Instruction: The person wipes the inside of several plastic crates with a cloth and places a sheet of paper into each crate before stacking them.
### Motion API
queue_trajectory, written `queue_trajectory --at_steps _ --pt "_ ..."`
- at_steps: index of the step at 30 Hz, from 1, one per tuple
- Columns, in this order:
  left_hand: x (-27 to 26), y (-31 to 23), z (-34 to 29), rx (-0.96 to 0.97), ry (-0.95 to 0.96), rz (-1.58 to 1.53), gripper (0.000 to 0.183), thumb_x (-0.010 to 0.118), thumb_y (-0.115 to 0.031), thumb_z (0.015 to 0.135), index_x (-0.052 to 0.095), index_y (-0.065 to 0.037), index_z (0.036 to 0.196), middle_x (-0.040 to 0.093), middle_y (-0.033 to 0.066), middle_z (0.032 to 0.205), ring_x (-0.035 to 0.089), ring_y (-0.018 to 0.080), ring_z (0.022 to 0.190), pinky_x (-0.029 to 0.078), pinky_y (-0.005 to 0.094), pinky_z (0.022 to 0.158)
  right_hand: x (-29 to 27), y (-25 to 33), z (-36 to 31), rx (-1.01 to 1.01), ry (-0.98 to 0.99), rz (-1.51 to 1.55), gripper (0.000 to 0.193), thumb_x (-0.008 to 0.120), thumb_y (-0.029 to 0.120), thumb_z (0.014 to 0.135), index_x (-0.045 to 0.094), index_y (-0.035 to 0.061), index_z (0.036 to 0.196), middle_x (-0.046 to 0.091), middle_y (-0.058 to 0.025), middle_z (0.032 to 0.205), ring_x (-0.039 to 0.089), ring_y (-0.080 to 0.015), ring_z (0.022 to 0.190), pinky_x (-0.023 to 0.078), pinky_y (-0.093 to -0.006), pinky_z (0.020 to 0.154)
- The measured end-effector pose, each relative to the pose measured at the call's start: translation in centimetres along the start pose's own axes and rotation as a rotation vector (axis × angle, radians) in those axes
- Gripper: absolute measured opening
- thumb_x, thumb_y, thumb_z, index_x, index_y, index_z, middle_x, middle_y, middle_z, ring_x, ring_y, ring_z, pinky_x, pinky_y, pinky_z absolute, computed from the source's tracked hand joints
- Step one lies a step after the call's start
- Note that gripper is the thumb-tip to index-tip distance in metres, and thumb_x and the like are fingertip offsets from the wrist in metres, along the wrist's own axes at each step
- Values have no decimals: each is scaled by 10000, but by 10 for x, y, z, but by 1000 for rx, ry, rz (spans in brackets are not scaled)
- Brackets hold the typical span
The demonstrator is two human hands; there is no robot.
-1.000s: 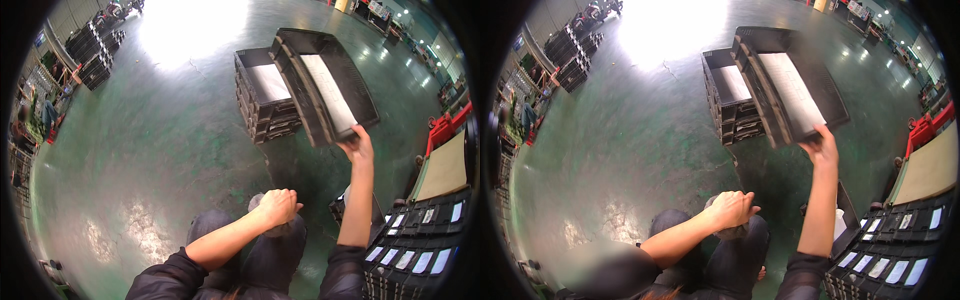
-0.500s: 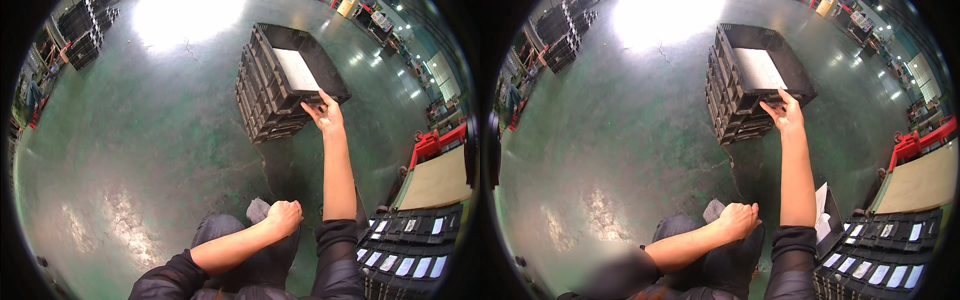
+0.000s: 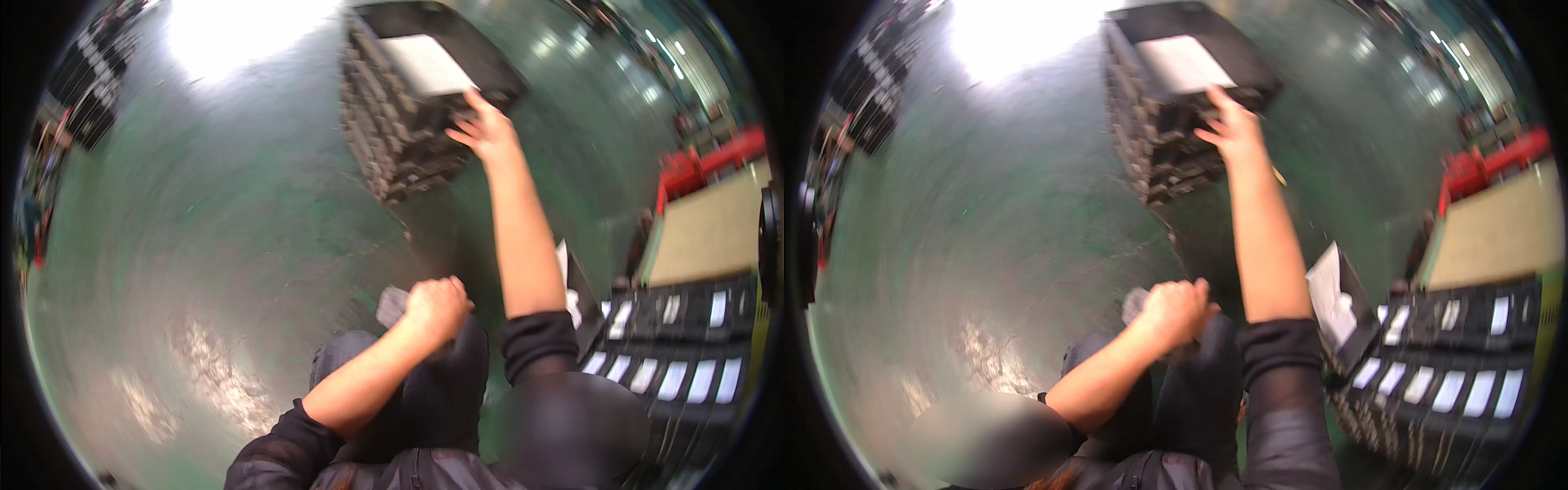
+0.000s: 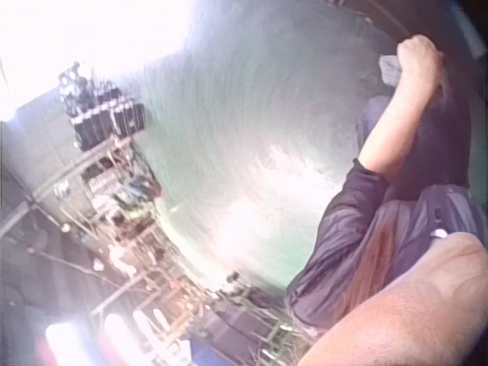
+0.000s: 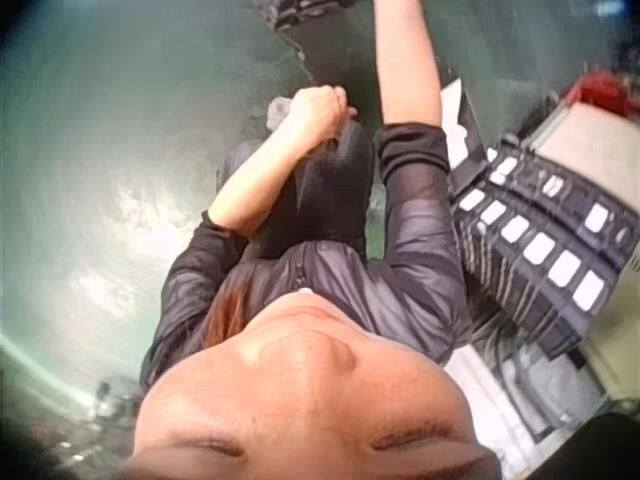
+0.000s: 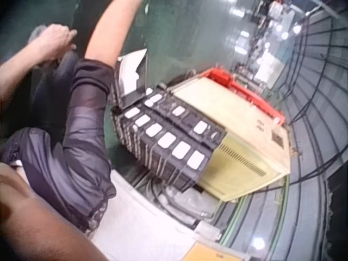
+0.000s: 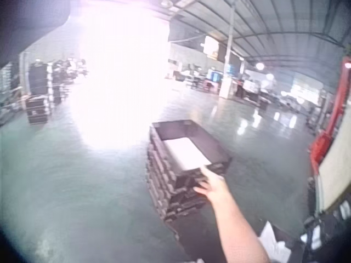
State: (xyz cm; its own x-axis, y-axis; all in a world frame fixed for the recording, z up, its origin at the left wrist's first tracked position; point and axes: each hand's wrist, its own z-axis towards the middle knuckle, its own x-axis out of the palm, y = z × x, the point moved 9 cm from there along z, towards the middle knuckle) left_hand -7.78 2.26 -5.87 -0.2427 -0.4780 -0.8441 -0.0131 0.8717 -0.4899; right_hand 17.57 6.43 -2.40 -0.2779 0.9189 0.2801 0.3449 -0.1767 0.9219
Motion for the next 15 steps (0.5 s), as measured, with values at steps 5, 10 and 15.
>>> queue_trajectory --at_steps 5,10,15 --pt "-5 -8 7 -57 83 33 402 537 -406 861 602 -13 915 644 196 786 642 346 782 513 430 697 -66 -14 -75 -356 -239 -165 676 733 316 760 419 16 1279 506 -151 1220 494 -296 1131 480 -421 846" --pt "7 -40 16 -49 130 13 447 538 -392 861 603 -23 1107 641 236 861 615 370 873 482 430 790 -304 -74 -176 -542 -810 -1046 667 747 311 693 458 25 1223 508 -186 1190 466 -319 1135 397 -406 934" --pt "21 -62 22 -19 110 45 426 552 -349 861 596 -6 1110 644 222 858 613 363 884 474 419 803 -437 -164 -259 216 -994 -1494 711 714 454 699 462 78 1247 511 -166 1217 448 -302 1183 241 -575 1025"
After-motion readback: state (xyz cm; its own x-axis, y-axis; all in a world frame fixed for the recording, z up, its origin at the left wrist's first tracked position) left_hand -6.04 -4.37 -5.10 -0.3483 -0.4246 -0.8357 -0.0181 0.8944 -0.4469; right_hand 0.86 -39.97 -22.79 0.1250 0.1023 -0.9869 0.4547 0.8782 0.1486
